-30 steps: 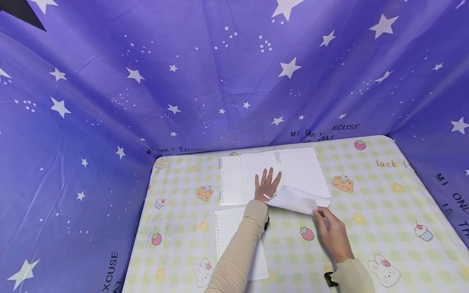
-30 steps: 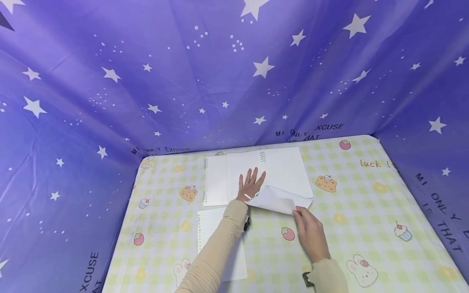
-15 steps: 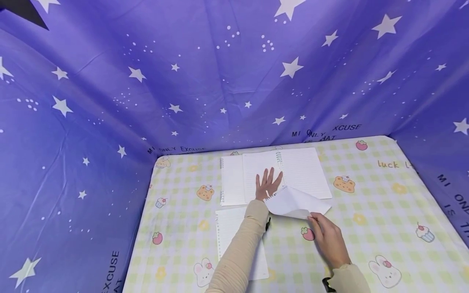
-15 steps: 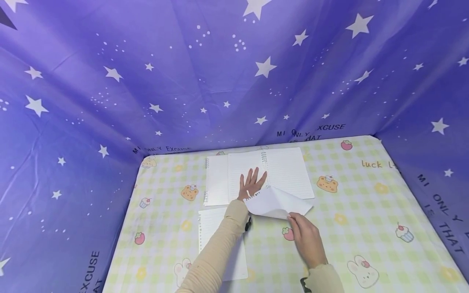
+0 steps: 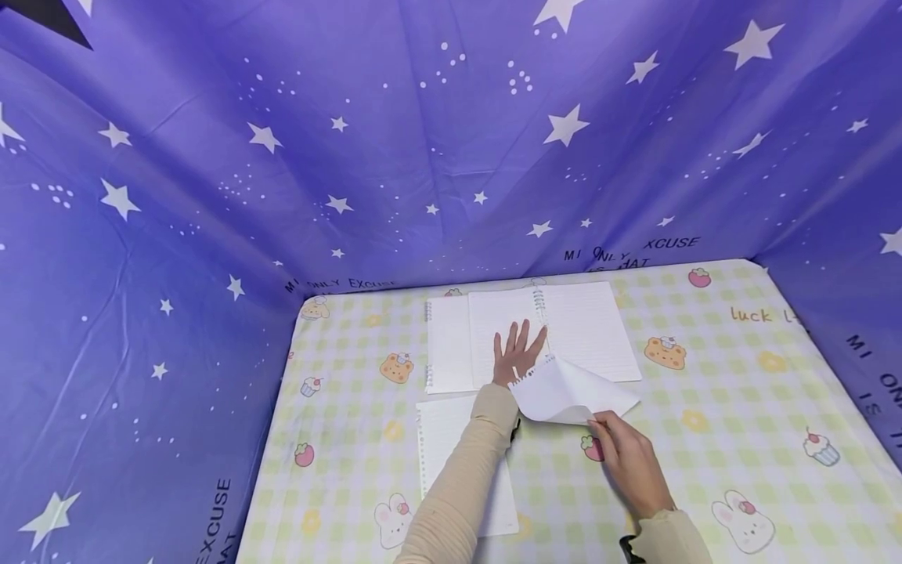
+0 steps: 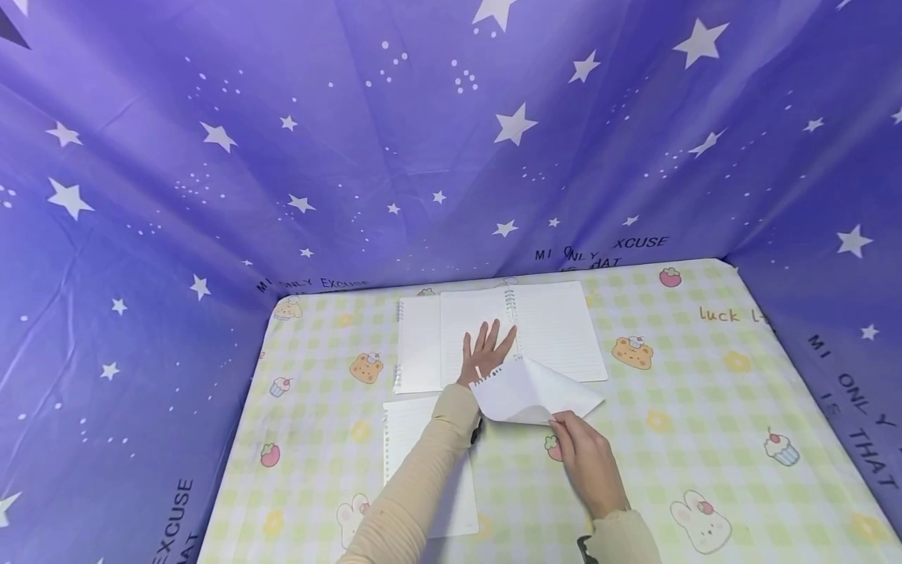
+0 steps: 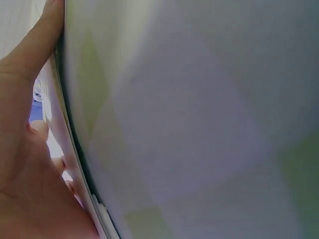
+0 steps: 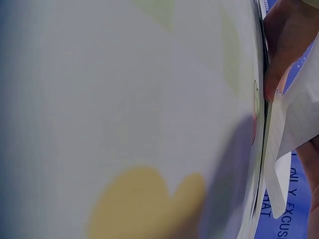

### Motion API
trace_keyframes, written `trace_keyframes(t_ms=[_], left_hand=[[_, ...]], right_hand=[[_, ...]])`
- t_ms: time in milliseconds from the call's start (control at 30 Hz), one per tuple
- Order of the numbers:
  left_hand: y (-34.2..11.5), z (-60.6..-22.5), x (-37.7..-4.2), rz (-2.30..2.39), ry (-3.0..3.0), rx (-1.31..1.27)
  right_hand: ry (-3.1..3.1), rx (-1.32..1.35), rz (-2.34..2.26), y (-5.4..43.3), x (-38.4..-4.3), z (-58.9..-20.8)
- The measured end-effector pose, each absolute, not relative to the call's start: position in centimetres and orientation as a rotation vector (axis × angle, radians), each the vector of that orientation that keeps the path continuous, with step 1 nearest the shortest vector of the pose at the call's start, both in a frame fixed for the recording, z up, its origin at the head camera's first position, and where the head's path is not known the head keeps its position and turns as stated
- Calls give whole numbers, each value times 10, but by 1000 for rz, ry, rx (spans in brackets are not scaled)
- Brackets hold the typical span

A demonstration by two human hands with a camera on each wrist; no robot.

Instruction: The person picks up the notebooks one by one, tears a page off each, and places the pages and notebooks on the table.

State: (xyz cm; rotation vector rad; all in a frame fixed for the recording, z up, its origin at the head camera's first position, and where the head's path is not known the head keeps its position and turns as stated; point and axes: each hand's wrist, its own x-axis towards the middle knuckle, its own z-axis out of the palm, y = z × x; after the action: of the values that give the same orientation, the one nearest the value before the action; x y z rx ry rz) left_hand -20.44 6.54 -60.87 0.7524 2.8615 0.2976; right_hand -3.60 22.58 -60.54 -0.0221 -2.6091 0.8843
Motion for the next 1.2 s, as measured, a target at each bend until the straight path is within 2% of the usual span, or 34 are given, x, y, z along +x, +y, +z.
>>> trace_keyframes(t_ms=[400, 800, 1200], left_hand=[[68, -626, -211, 346, 2849, 750], [72, -604, -208, 237, 2795, 637], [72, -612, -211, 236, 2772, 627]], right_hand=[[-2636, -39, 900, 225, -35, -602], [-2702, -14, 976, 220, -11, -606], [-2761, -40, 992, 225, -2, -582]])
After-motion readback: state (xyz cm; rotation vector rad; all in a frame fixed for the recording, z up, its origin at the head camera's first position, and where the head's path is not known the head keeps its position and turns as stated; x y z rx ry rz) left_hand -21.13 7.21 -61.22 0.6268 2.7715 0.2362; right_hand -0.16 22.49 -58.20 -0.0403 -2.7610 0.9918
